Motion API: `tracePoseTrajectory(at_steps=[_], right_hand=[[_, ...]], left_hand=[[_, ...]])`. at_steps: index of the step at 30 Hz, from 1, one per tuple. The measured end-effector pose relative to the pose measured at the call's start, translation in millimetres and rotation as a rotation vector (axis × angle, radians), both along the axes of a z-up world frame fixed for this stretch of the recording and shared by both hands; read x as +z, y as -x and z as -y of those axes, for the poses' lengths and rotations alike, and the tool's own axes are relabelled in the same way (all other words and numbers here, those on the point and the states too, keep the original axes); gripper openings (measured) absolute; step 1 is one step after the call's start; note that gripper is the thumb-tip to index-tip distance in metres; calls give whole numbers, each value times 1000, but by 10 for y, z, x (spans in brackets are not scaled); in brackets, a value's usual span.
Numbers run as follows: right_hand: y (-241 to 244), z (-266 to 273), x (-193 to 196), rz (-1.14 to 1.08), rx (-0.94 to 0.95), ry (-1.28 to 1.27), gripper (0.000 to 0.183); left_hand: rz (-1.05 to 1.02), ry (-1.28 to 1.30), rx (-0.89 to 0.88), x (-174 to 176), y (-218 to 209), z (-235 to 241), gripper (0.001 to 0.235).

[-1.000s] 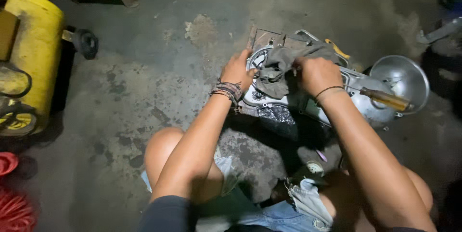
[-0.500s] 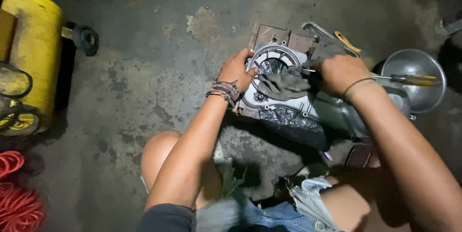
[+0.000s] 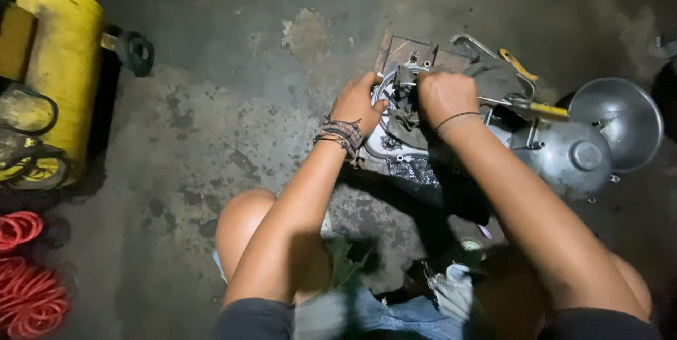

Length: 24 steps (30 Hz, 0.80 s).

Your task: The person sits on the floor and wipes the interior of a disassembled engine casing with a cloth. They repeatedly rub the inner surfaces and edges, occasionally adjusting the cloth and repositioning their hands to reach different areas.

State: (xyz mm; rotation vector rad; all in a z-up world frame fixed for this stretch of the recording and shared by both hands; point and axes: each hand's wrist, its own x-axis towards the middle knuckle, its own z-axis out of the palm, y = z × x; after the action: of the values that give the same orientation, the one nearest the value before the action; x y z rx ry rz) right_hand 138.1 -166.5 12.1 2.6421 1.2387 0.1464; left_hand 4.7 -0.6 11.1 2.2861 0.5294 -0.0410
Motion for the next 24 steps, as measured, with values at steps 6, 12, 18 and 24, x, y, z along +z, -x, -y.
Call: tracePoseTrajectory(at_steps=[6,12,18,24], right_hand=[[95,-138,-90,-12,-78,4,28],[-67,-136,-83,87,18,36,29],[406,61,231,-110,81,80,46],[520,83,493,-163,33,71,29]], left_hand=[[-34,12,27,60,-14,5,38],[-20,-8,52,42,-34,7,39],[16,32,-4,44,-35,-25,42],[27,12,-19,52,-46,-65,43]])
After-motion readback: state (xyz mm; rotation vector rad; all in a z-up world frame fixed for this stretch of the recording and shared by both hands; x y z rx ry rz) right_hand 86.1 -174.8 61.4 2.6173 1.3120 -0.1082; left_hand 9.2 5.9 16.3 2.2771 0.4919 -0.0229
